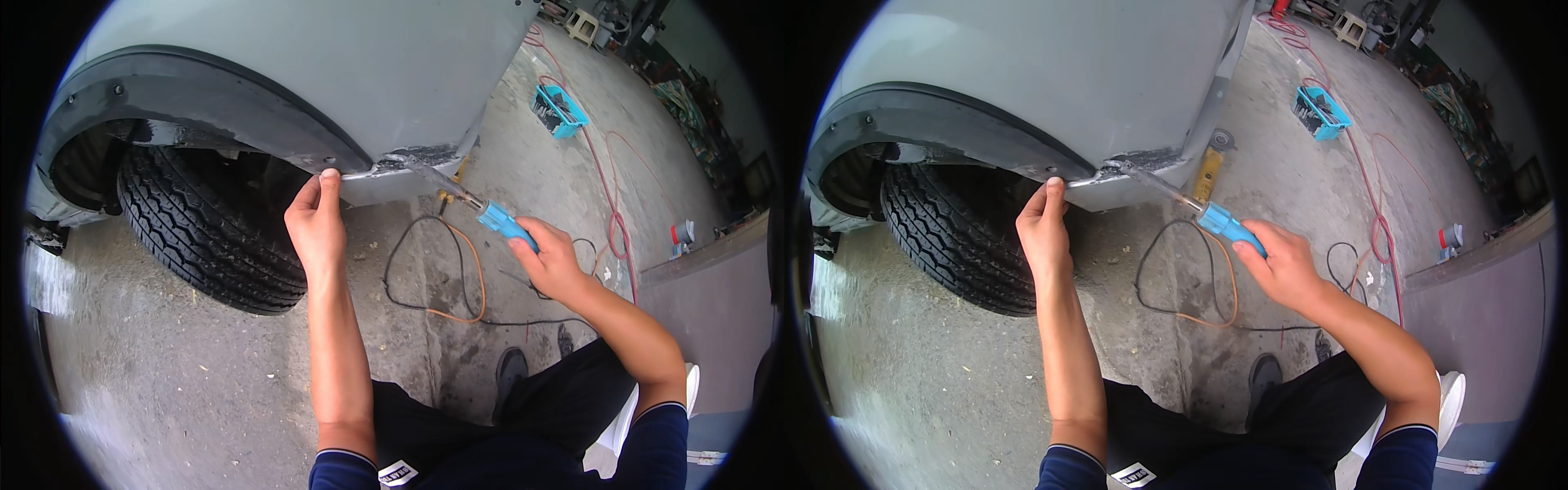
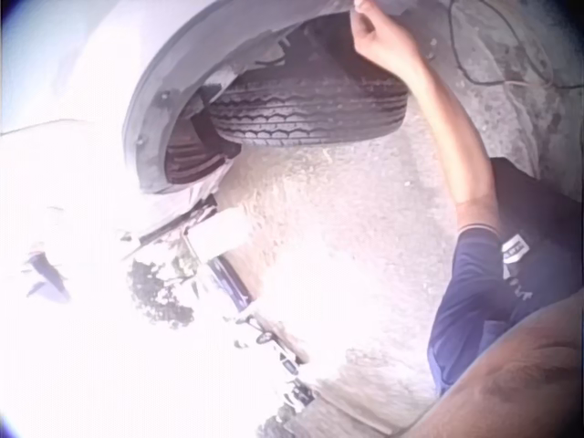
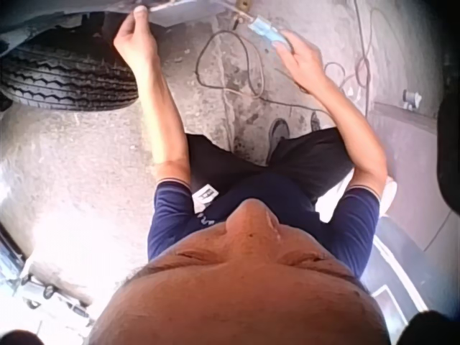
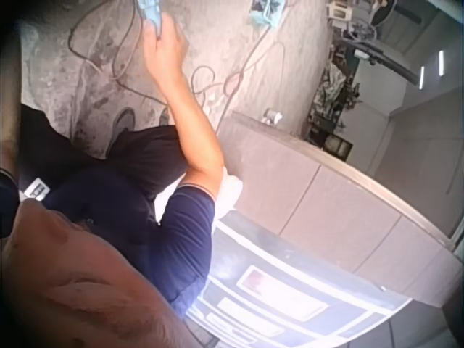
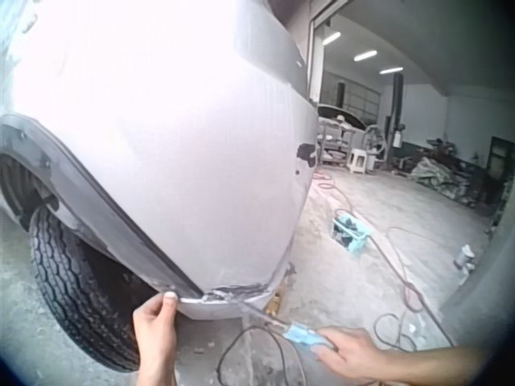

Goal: The person uses a yellow angle grinder to smooth the front bumper of a silver car, then applies a filler with a blue soldering iron to the same area. The person sits on the floor during the repair.

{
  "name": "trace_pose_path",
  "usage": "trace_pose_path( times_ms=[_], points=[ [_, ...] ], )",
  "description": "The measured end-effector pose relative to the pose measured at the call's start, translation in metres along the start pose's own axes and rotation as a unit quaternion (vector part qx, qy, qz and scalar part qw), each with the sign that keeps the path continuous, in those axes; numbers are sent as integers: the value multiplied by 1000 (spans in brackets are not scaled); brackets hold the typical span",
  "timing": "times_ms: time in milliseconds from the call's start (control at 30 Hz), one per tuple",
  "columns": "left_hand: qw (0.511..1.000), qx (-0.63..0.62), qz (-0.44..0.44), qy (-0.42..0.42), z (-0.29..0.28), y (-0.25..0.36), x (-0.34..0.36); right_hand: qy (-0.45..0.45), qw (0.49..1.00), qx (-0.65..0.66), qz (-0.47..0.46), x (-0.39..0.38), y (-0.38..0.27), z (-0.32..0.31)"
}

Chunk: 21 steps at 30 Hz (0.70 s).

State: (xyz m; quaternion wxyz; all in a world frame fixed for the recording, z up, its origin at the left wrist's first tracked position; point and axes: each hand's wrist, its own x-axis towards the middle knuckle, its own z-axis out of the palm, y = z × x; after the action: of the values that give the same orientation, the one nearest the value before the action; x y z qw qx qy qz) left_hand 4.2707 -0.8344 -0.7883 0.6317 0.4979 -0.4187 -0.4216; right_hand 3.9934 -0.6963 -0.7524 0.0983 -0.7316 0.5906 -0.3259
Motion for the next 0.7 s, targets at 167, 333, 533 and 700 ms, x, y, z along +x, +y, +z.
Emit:
trace_pose_path(
  times_ms=[167,333,533,700],
  points=[
    [1000,5,3,8,1,1,-1,-5,999,-19,-41,5,11,8],
    [1000,3,5,7,1,2,-2,2,998,-32,-47,8,18,14],
    [1000,-5,14,15,3,1,-2,15,998,-60,-32,11,25,22],
    [1000,0,-2,3,2,3,-2,38,996,-64,-40,10,29,29]
  ],
)
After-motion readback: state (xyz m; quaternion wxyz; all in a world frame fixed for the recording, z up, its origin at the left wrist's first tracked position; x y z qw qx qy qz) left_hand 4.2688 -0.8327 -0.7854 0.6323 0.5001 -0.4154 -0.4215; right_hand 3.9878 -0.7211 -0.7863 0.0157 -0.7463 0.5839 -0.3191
